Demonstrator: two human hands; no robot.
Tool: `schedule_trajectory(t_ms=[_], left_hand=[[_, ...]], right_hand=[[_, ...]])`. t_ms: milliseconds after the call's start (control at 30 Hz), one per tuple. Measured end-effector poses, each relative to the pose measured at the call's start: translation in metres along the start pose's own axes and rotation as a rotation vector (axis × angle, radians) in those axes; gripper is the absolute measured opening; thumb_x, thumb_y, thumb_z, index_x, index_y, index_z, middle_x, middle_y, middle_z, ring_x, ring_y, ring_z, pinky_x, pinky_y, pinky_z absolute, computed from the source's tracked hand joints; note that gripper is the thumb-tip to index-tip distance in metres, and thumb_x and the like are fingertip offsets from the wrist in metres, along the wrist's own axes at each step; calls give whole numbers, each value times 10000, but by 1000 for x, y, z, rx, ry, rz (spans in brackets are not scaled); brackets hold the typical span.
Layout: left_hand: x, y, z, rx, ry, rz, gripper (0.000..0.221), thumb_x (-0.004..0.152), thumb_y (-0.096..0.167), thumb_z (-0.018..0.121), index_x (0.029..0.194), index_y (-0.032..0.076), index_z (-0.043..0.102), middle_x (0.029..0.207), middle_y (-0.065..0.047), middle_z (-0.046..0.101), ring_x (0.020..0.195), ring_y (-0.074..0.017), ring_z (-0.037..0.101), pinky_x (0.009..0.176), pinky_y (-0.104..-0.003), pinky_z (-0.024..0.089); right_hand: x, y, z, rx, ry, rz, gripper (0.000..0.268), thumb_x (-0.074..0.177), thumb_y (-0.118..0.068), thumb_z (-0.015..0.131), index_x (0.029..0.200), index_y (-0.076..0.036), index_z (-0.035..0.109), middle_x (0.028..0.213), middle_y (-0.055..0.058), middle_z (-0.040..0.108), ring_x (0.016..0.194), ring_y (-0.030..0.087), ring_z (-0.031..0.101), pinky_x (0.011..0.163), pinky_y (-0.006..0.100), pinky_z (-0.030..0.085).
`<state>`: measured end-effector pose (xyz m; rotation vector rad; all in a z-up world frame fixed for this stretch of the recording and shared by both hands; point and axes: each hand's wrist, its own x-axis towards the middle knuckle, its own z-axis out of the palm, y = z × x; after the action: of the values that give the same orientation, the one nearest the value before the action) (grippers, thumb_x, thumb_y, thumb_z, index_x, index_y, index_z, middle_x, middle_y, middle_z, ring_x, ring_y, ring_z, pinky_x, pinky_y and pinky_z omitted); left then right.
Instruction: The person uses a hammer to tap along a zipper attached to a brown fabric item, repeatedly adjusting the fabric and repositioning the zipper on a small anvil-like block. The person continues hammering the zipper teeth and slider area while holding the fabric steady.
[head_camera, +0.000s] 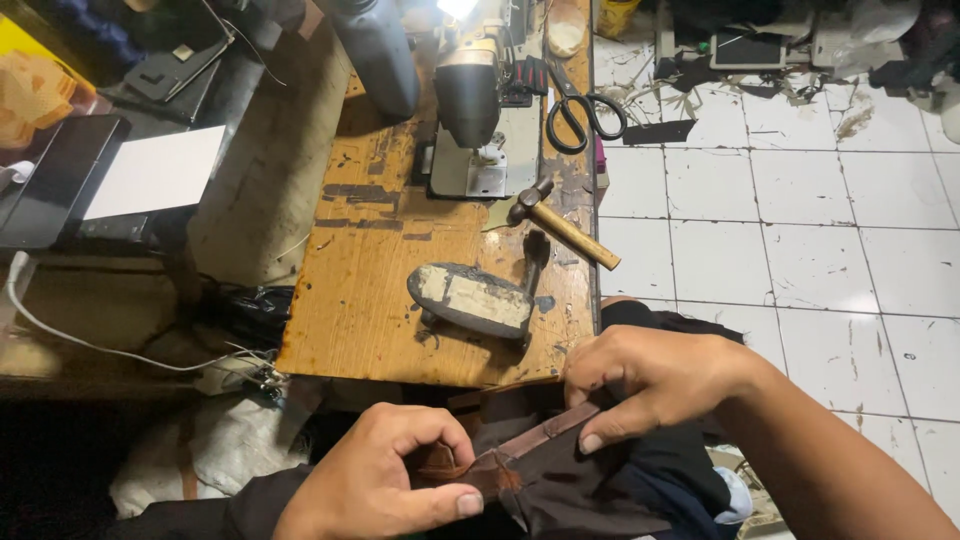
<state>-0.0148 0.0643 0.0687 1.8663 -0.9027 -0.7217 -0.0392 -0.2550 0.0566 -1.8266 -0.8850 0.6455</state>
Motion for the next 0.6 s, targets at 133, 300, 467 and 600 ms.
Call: schedule_trajectory(t_ms=[133, 300, 467, 600], left_hand=[[9, 19, 16, -79, -77, -60, 477, 713, 346, 917, 1123, 142, 785, 787, 29, 737, 712, -41, 672, 663, -209, 562], [7, 16, 18, -73, -13, 136, 133, 886, 244, 756, 913, 117, 784, 757, 10, 673, 664, -97, 620, 611, -264, 483], [-3, 4, -1, -195, -55, 133, 155, 839, 221, 783, 788, 77, 759, 656, -4, 598, 575, -102, 537, 529, -293, 409], [-13, -13, -11, -139, 15, 119, 149, 818, 247, 750, 780, 103, 756, 672, 5, 624, 584, -129, 565, 566, -304, 429]], right_hand=[[6, -17, 6, -115, 73, -86, 265, 963, -379, 683, 926, -117, 679, 781, 41, 685, 710, 242, 627, 658, 347, 496], [15, -20, -2, 69, -115, -119, 447, 875, -471, 713, 1062, -65, 687, 884, 100, 715, 750, 247, 680, 661, 328, 516], [26, 1, 4, -95, -126, -100, 546, 797, -601, 702, 1076, -133, 673, 932, 48, 705, 850, 258, 625, 843, 350, 457], [27, 9, 5, 116, -149, -109, 319, 872, -354, 768, 1017, -87, 670, 934, 72, 718, 827, 238, 691, 722, 339, 543]])
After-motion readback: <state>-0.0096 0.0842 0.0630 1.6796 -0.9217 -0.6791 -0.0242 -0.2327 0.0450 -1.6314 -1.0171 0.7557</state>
